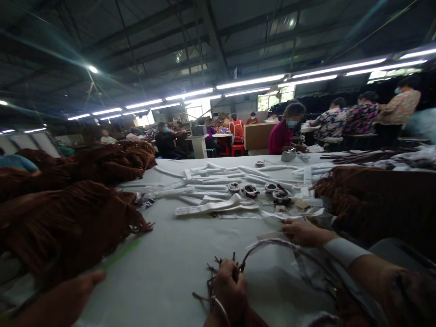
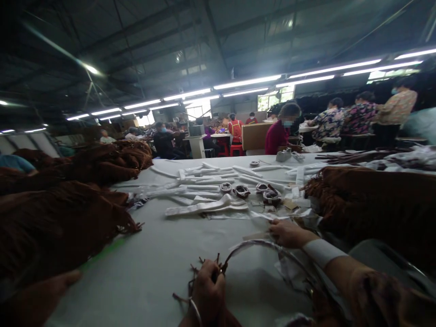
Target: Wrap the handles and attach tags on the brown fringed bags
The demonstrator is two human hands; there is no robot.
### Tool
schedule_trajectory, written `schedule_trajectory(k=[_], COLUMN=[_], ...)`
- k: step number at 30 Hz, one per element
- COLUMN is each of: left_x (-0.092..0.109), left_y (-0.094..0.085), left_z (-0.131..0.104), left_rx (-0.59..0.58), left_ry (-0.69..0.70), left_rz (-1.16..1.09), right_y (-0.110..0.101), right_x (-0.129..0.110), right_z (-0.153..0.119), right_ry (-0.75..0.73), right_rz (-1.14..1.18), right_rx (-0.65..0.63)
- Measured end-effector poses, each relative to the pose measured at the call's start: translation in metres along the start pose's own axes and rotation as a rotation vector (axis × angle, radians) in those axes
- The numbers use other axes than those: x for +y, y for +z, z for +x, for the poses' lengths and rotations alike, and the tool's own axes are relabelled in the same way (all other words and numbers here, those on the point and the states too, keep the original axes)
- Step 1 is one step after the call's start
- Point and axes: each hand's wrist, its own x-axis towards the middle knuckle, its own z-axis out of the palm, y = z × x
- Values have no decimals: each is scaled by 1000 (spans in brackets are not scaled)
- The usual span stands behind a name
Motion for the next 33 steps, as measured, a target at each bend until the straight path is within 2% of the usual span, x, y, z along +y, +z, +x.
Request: schedule_trajectory(k=[3, 5, 8, 11, 13, 15, 17, 20, 23, 26, 30, 33], left_x=[3, 2, -7, -26, -40, -52, -59, -63, -62, -57, -44, -33], left_y=[-7, -17, -36, -49, -47, -38, -25, -7, 2, 0, -19, -42], left_z=[2, 16, 62, 127, 167, 199, 222, 242, 252, 247, 206, 165], left_rx=[-19, -123, -272, -233, -217, -218, -231, -252, -264, -312, -411, -399], left_ry=[-9, -29, 2, 15, -7, -24, -31, -53, -99, -104, 3, 57], left_rz=[-8, 16, 145, 249, 296, 326, 339, 361, 395, 396, 267, 70], right_y=[-4, -2, 13, 38, 54, 65, 70, 70, 65, 61, 64, 67], right_x=[-7, -18, -36, -47, -48, -45, -42, -42, -46, -49, -46, -42], right_z=[1, 5, 11, 14, 15, 18, 20, 22, 21, 20, 20, 20], right_ry=[9, 20, 53, 65, 76, 111, 121, 108, 131, 142, 132, 135], right_rz=[25, 76, 278, 472, 507, 491, 464, 460, 462, 469, 480, 473], right_rx=[5, 71, 202, 183, 187, 223, 232, 217, 222, 223, 218, 229])
